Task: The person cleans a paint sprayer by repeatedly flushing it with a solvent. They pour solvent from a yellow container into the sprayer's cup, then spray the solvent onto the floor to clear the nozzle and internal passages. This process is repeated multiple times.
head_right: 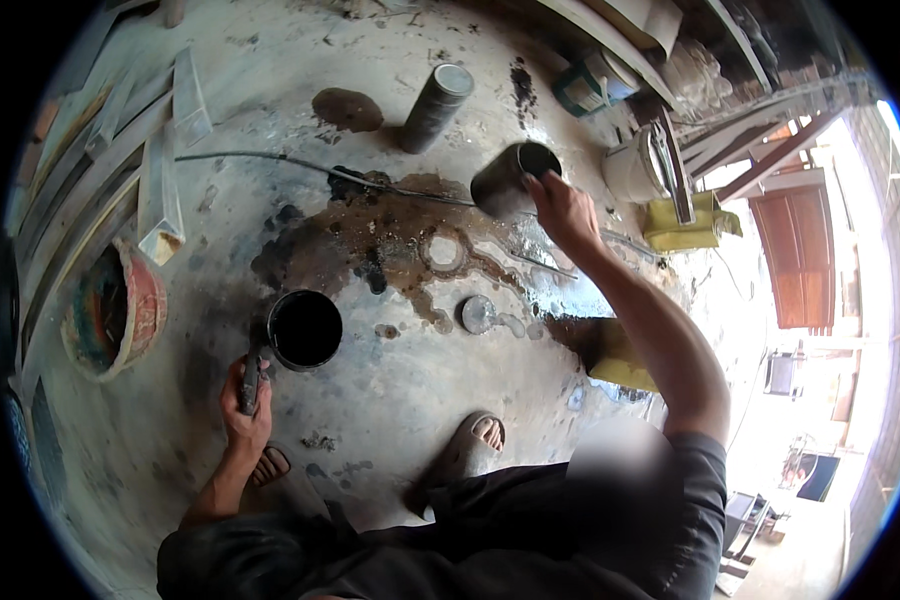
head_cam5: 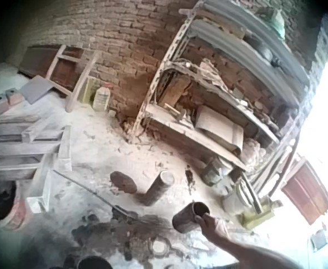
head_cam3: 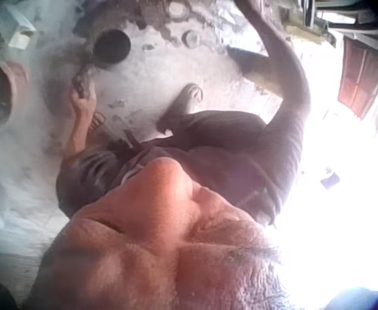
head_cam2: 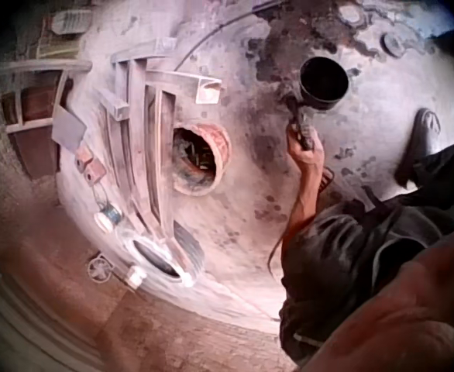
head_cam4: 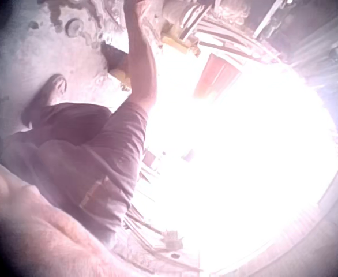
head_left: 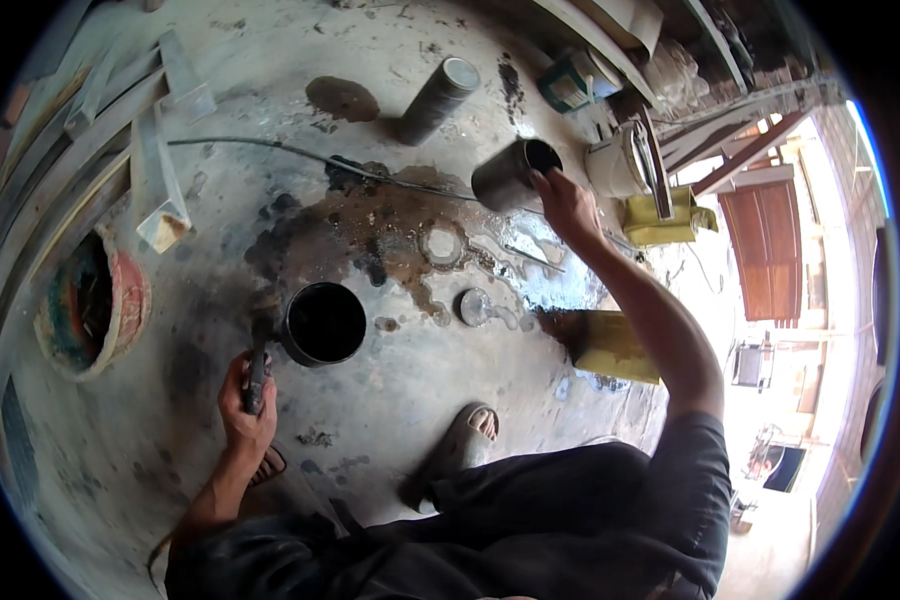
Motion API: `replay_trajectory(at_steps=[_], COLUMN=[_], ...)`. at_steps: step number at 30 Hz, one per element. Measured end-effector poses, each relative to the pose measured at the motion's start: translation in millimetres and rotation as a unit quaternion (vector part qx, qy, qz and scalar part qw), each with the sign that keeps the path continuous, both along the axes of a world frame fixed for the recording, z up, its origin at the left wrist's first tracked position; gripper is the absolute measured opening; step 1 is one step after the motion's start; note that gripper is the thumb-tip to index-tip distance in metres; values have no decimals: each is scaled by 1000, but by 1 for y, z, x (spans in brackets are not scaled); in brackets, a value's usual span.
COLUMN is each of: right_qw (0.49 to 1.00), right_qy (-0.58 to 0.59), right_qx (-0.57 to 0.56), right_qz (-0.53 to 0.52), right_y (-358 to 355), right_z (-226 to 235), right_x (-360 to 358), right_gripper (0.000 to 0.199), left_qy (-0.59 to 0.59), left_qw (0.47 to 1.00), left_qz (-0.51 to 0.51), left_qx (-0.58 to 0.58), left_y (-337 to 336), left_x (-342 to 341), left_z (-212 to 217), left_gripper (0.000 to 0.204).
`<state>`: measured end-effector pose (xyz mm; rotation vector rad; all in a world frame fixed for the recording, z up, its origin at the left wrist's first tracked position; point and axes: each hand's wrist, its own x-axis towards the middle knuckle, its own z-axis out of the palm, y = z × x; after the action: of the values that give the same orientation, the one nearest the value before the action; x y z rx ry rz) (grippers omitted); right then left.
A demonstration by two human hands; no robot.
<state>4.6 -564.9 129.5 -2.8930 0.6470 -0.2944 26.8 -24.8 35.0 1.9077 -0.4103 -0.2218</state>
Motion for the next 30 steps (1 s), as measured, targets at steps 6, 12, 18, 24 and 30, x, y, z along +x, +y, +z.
replay_trajectory(at_steps=[6, 12, 18, 24, 30], right_qw=[993, 994, 976, 958, 946], right_qy=[-9, -7, 161, 209, 215], right_qx=[37, 38, -12, 46, 1], right_qz=[-113, -103, 146, 189, 242], right_y=[-74, -85, 8, 98, 91], right_z=[-74, -102, -107, -142, -125], right_x=[43, 40, -63, -155, -130], right_gripper=[47, 34, 69, 75, 66], left_qy=[42, 53, 66, 47, 67], left_qw=[999, 999, 997, 998, 996], left_qz=[1, 4, 20, 25, 66], left_qx=[-14, -2, 17, 15, -9], left_y=[-9, -12, -2, -11, 4], left_x=[-7, -7, -3, 5, -1], left_z=[0, -3, -11, -6, -12], left_gripper=[29, 28, 27, 30, 29])
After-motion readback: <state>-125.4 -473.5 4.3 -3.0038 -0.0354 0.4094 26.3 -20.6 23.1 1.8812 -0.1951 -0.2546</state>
